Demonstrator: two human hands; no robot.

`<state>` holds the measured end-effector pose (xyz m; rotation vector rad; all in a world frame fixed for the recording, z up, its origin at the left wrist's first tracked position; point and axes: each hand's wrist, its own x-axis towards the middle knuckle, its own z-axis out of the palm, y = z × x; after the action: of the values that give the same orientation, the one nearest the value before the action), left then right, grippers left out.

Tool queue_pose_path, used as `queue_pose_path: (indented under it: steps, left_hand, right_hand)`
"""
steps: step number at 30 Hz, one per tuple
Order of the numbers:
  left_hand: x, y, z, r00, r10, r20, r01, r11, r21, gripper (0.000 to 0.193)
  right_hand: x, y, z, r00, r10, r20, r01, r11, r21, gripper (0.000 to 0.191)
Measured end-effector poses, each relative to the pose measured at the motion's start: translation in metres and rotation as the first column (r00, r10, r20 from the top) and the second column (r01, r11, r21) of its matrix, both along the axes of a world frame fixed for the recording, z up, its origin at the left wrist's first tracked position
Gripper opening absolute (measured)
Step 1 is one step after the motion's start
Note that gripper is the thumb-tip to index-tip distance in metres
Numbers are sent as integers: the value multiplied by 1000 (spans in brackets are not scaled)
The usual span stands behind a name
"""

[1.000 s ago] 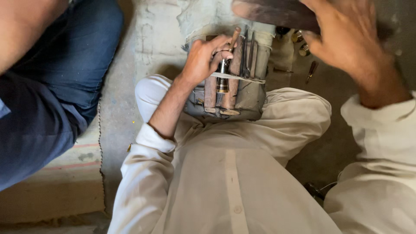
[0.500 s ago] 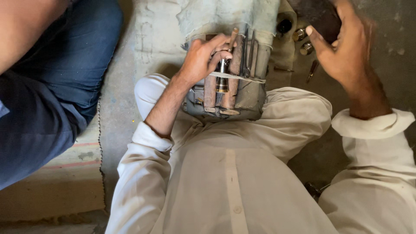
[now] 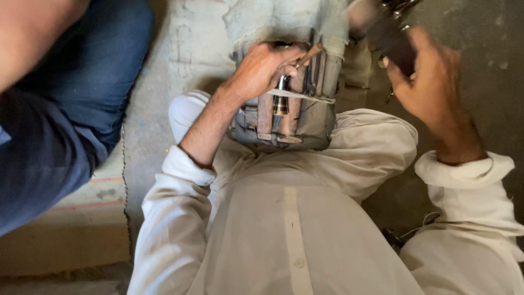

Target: The person sits cross-legged on the floor with a metal vessel held in a wooden clamp on their lap. They scribe a line around the vessel, then hold a punch against the metal and strike it repeatedly with a mallet, working around the vessel's surface.

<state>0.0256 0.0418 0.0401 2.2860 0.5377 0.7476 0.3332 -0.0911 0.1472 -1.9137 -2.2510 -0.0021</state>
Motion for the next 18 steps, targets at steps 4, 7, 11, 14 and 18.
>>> queue_pose_path:
  steps: [4, 7, 11, 14, 18]
  left_hand:
    - [-4, -6, -17, 964, 84, 253, -84, 996, -9, 26]
    - [-10, -12, -30, 903, 184, 389, -143, 981, -131, 28]
    - [-8, -14, -39, 889, 303, 344, -166, 913, -374, 30]
    - [-5, -14, -42, 889, 328, 320, -184, 895, -406, 26]
    - [-2, -15, -44, 873, 365, 323, -215, 883, -417, 26]
  right_hand:
    - [6, -3, -15, 955, 20, 295, 4, 997, -83, 61]
    - [14, 10, -17, 958, 33, 286, 28, 978, -207, 53]
    - [4, 39, -9, 998, 57, -27, -57, 998, 3, 43]
    - [-18, 59, 6, 982, 181, -53, -168, 968, 188, 46]
    - [-46, 80, 31, 898, 266, 351, -340, 926, 166, 40]
